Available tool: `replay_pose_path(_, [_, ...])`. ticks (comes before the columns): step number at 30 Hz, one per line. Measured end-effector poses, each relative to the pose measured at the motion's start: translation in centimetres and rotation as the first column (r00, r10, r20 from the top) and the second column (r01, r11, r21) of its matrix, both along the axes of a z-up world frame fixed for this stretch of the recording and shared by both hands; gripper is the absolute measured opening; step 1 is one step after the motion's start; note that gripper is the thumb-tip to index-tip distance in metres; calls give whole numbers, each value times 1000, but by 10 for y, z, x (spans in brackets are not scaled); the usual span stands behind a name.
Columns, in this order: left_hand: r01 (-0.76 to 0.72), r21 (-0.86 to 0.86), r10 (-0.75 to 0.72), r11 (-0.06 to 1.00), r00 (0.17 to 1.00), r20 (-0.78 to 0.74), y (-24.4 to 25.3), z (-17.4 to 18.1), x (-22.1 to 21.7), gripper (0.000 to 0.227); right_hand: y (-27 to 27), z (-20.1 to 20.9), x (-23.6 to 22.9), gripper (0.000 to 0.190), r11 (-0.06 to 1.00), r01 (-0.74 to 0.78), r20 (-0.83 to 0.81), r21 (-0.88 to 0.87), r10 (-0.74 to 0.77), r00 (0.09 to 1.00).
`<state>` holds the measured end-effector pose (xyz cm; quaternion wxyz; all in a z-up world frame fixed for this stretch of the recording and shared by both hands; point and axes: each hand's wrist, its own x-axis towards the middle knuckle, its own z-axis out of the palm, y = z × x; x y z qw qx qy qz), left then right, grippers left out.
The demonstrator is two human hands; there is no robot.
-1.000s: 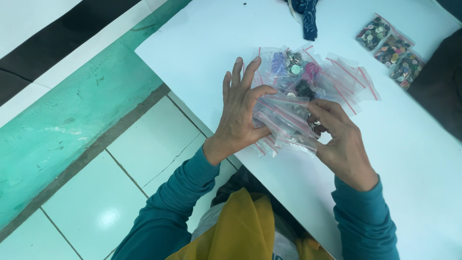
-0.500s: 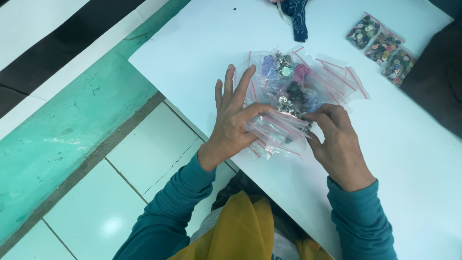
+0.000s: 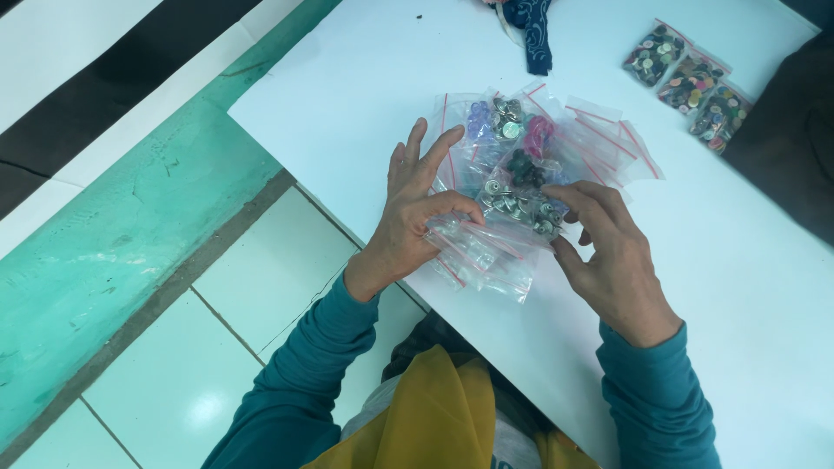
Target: Sorting small decorative buttons from a container into plastic bags
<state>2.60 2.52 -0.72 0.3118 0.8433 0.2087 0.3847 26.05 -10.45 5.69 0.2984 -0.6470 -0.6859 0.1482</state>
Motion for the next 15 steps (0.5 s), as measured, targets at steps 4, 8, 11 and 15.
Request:
replay_pose_path(4, [20, -10, -19, 1000, 999, 31, -2, 6, -1, 9, -1, -8, 1, 36, 996, -7, 28, 93, 4, 1000])
replay_pose_path(8, [44, -54, -40, 998, 997, 69, -1, 6, 0, 10, 1, -7, 3, 28, 987, 89, -121, 133, -73, 990])
replay_pose_path(11, [43, -93, -32, 995, 992, 120, 1, 3, 5, 23, 2, -1, 2, 28, 986, 105, -148, 130, -86, 985])
replay_pose_path(15, [36, -85, -25, 996, 991, 130, 2, 5, 5, 20, 7, 12, -2, 34, 989, 75, -90, 124, -64, 994])
